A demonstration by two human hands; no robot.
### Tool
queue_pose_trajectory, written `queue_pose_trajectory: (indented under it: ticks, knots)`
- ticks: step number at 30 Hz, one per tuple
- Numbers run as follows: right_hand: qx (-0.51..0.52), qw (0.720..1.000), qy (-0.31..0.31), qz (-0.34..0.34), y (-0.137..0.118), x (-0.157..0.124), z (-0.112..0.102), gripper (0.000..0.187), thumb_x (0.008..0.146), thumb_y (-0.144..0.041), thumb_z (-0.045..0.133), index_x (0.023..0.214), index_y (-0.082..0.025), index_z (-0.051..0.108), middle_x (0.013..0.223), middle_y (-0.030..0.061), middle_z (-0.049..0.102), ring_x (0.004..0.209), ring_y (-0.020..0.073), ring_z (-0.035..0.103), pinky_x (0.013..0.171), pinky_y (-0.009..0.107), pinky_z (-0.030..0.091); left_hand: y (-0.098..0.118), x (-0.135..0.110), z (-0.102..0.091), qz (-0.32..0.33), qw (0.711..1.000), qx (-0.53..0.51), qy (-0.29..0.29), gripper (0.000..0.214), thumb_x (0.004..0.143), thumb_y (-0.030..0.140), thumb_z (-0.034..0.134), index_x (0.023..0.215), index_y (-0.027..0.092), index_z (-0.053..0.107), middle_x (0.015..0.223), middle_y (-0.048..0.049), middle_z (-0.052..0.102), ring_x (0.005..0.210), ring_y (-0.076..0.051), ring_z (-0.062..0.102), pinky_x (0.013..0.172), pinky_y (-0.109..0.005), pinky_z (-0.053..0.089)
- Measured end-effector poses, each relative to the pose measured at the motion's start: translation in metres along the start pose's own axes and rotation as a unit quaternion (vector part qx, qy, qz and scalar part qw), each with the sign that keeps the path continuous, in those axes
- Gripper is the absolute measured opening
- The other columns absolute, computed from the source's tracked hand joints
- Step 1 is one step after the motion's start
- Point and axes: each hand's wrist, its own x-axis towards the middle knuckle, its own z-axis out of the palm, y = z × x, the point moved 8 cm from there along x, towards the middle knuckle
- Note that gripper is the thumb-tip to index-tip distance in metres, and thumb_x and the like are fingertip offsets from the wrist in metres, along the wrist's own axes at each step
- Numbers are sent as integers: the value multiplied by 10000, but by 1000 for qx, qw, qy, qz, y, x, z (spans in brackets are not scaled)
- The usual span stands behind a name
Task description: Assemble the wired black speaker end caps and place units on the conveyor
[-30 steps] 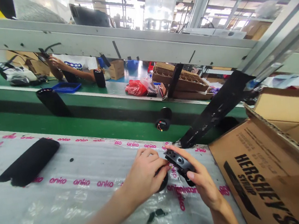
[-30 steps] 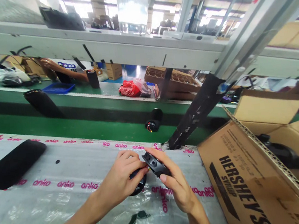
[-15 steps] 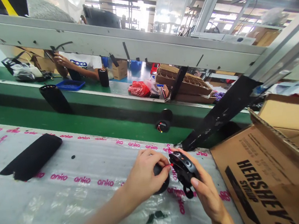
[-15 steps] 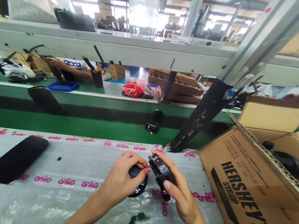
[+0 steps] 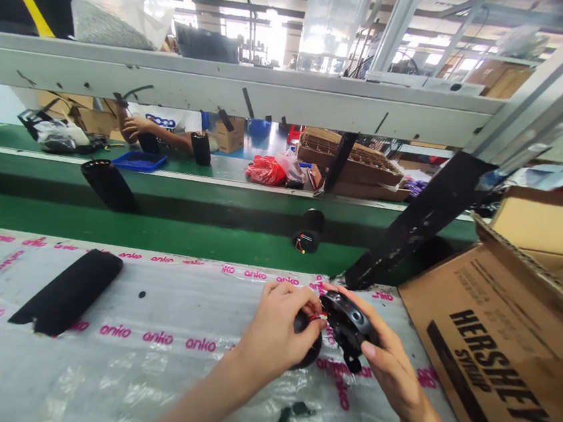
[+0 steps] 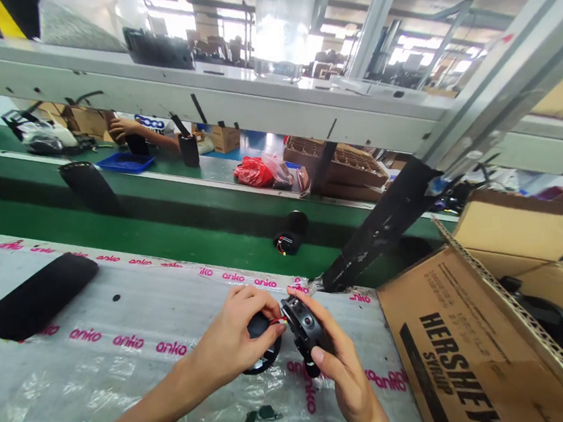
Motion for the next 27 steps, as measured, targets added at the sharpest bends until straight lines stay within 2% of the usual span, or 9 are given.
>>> queue_pose_trajectory:
  ticks: [5,10,13,16,19,22,24,27]
  knots:
    - [-70,997,6,-3,-7,-5,1,592,1051,-498,591,1623,-372,502,1717,24,493,1620,364,395,1347,588,292,10,-8,-2,80,995,52,39,141,932,100,737,973,223,683,911,25,804,897,-215,711,1042,-469,371]
    - [-115,992,51,-2,-10,-7,2,592,1054,-512,599,1611,-330,513,1685,65,536,1583,378,460,1320,589,357,12,-13,-1,80,993,57,68,104,962,111,686,942,211,668,880,6,779,891,-217,698,990,-452,405]
    - [-129,989,74,5,-11,-6,2,585,1045,-523,620,1589,-324,538,1671,75,552,1579,385,462,1325,611,337,12,-12,-1,66,996,39,44,101,947,113,692,946,213,676,896,-2,776,916,-226,701,978,-450,424]
    - [-104,993,61,14,-10,-5,3,591,1040,-543,619,1587,-333,542,1664,77,559,1565,386,483,1315,617,354,6,-10,-2,20,1000,-2,5,100,946,134,724,944,232,701,933,10,794,922,-215,710,970,-429,456]
    - [-45,997,53,32,-1,-8,3,595,1041,-541,607,1596,-340,533,1670,77,551,1578,382,464,1324,625,329,0,-8,-7,-18,999,-25,6,118,937,143,758,880,238,717,886,27,786,900,-206,704,927,-392,486]
    - [36,996,63,58,11,-10,2,595,1052,-546,558,1602,-320,525,1685,89,532,1590,382,447,1331,634,300,-1,-6,-7,-30,999,-42,5,153,885,126,811,827,236,723,859,33,778,902,-206,700,911,-370,493]
    - [82,993,49,71,17,-11,5,592,1064,-548,514,1611,-323,515,1687,86,530,1576,375,473,1318,625,334,-2,-4,-4,-35,998,-48,-3,179,841,104,836,799,235,721,851,36,775,908,-203,700,905,-356,497]
    - [88,994,26,61,16,-12,7,598,1060,-532,524,1628,-347,492,1698,68,520,1570,361,488,1313,596,360,-5,-2,-2,-51,998,-44,-5,210,797,68,822,757,234,699,823,42,763,891,-201,693,860,-335,502]
